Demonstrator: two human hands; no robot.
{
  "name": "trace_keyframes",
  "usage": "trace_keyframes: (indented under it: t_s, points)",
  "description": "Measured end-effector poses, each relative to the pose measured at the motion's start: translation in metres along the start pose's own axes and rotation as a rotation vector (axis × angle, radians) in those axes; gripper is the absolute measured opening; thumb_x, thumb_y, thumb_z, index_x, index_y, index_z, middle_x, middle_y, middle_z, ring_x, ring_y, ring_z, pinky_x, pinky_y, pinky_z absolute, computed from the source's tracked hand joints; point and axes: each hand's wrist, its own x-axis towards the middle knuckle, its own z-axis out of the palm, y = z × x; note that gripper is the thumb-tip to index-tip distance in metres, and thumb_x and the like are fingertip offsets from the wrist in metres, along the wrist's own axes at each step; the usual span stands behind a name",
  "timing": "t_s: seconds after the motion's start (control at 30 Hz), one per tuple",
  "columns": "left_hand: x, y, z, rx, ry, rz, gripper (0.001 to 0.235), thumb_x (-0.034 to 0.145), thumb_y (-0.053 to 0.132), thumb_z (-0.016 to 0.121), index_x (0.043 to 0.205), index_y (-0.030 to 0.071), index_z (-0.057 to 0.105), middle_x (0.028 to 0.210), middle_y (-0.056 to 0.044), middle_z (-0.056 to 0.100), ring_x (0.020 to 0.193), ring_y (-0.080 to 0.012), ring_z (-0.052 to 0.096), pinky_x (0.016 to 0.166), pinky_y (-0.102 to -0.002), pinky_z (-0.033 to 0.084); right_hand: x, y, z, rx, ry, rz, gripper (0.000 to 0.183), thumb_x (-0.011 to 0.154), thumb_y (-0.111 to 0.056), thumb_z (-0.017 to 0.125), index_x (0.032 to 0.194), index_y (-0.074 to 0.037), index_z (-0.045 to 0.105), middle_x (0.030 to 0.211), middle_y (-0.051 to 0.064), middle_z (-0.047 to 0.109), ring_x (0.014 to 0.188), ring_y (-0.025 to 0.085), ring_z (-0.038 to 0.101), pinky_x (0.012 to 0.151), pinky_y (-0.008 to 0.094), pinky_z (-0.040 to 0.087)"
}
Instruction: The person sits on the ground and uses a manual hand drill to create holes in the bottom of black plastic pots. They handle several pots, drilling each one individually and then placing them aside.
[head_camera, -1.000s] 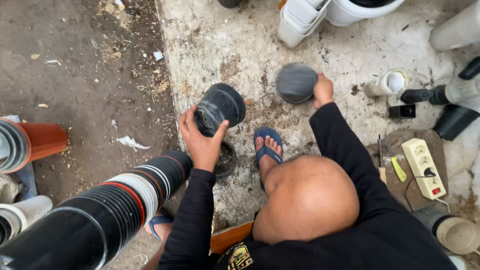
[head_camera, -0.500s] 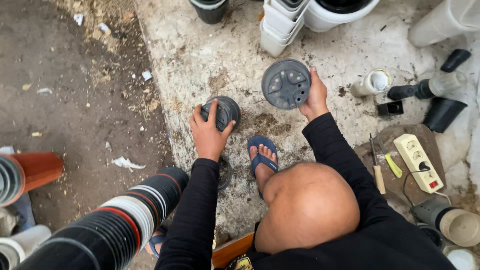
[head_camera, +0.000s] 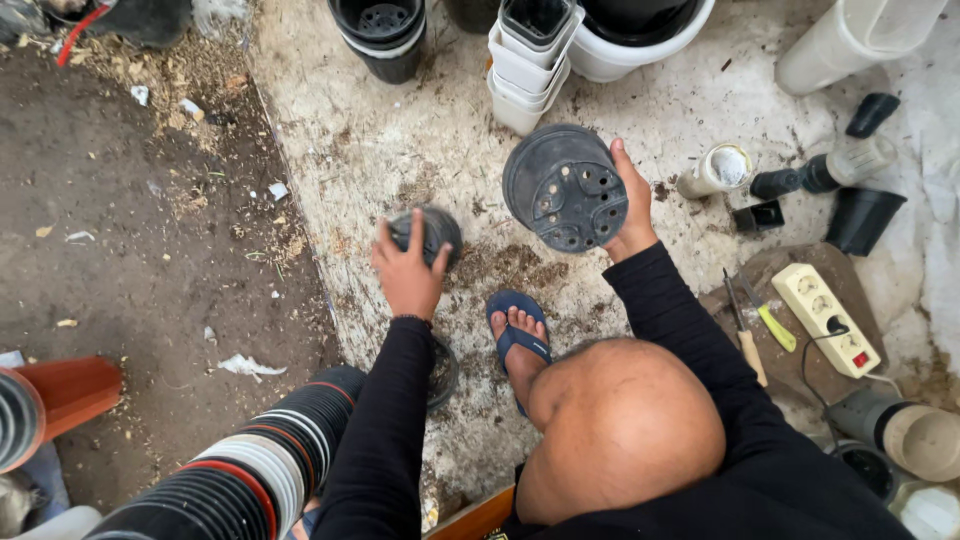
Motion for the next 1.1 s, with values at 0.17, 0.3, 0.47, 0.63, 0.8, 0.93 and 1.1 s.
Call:
trace_keyframes:
  t_s: [0.17, 0.3, 0.47, 0.63, 0.8, 0.93, 1.1]
  points:
    - [-0.007, 0.023, -0.026, 0.089, -0.176, 0.097, 0.107, 0.073, 0.071, 0.08, 0.161, 0.033, 0.033, 0.162, -0.031, 0.023, 0.145, -0.0577, 0.022, 0.108, -0.071, 0.032, -0.02, -0.013, 0.012, -0.082, 0.043, 0.021, 0.043, 0.105, -0.042, 0.059, 0.114, -0.001, 0.066, 0.1, 0.012, 0.074, 0.082, 0.021, 0.075, 0.076, 0.035, 0.065]
    - [-0.019, 0.059, -0.061, -0.322, 0.141, 0.455, 0.124, 0.069, 0.071, 0.088, 0.165, 0.019, 0.029, 0.169, -0.029, 0.022, 0.157, -0.0483, 0.021, 0.123, -0.063, 0.025, -0.04, -0.014, 0.011, -0.014, -0.017, 0.06, 0.043, 0.106, -0.04, 0.058, 0.116, 0.001, 0.068, 0.102, 0.013, 0.075, 0.084, 0.019, 0.074, 0.076, 0.033, 0.063]
    - [-0.041, 0.111, -0.111, -0.629, 0.247, 0.724, 0.135, 0.061, 0.067, 0.094, 0.164, 0.014, 0.023, 0.168, -0.021, 0.022, 0.159, -0.0422, 0.023, 0.129, -0.059, 0.027, -0.058, -0.025, 0.009, -0.044, -0.006, 0.021, 0.044, 0.107, -0.039, 0.055, 0.114, 0.002, 0.068, 0.101, 0.012, 0.075, 0.084, 0.018, 0.073, 0.076, 0.033, 0.062]
    - [-0.062, 0.148, -0.138, -0.663, 0.303, 0.817, 0.132, 0.062, 0.058, 0.099, 0.161, 0.01, 0.026, 0.165, -0.016, 0.036, 0.157, -0.039, 0.034, 0.131, -0.057, 0.027, -0.076, -0.023, 0.013, -0.078, -0.06, -0.015, 0.044, 0.107, -0.039, 0.054, 0.115, 0.002, 0.068, 0.102, 0.01, 0.075, 0.086, 0.015, 0.072, 0.078, 0.03, 0.061]
    - [-0.074, 0.154, -0.149, -0.701, 0.356, 0.785, 0.124, 0.064, 0.054, 0.099, 0.157, 0.009, 0.031, 0.161, -0.016, 0.042, 0.154, -0.0374, 0.041, 0.13, -0.055, 0.029, -0.083, -0.02, 0.021, -0.139, -0.106, -0.026, 0.047, 0.109, -0.041, 0.053, 0.117, 0.003, 0.068, 0.104, 0.01, 0.074, 0.087, 0.014, 0.071, 0.08, 0.029, 0.059]
    - [-0.079, 0.149, -0.155, -0.682, 0.371, 0.768, 0.124, 0.064, 0.054, 0.1, 0.157, 0.009, 0.031, 0.161, -0.016, 0.042, 0.153, -0.0374, 0.042, 0.13, -0.054, 0.03, -0.087, -0.019, 0.029, -0.131, -0.13, 0.01, 0.048, 0.107, -0.041, 0.052, 0.119, 0.002, 0.068, 0.106, 0.011, 0.075, 0.089, 0.014, 0.072, 0.081, 0.029, 0.06]
    - [-0.08, 0.147, -0.159, -0.685, 0.376, 0.769, 0.125, 0.062, 0.056, 0.099, 0.157, 0.01, 0.032, 0.16, -0.016, 0.043, 0.153, -0.0377, 0.043, 0.129, -0.054, 0.031, -0.091, -0.021, 0.036, -0.135, -0.146, 0.027, 0.049, 0.108, -0.042, 0.051, 0.12, 0.002, 0.067, 0.107, 0.011, 0.075, 0.089, 0.014, 0.072, 0.081, 0.029, 0.06]
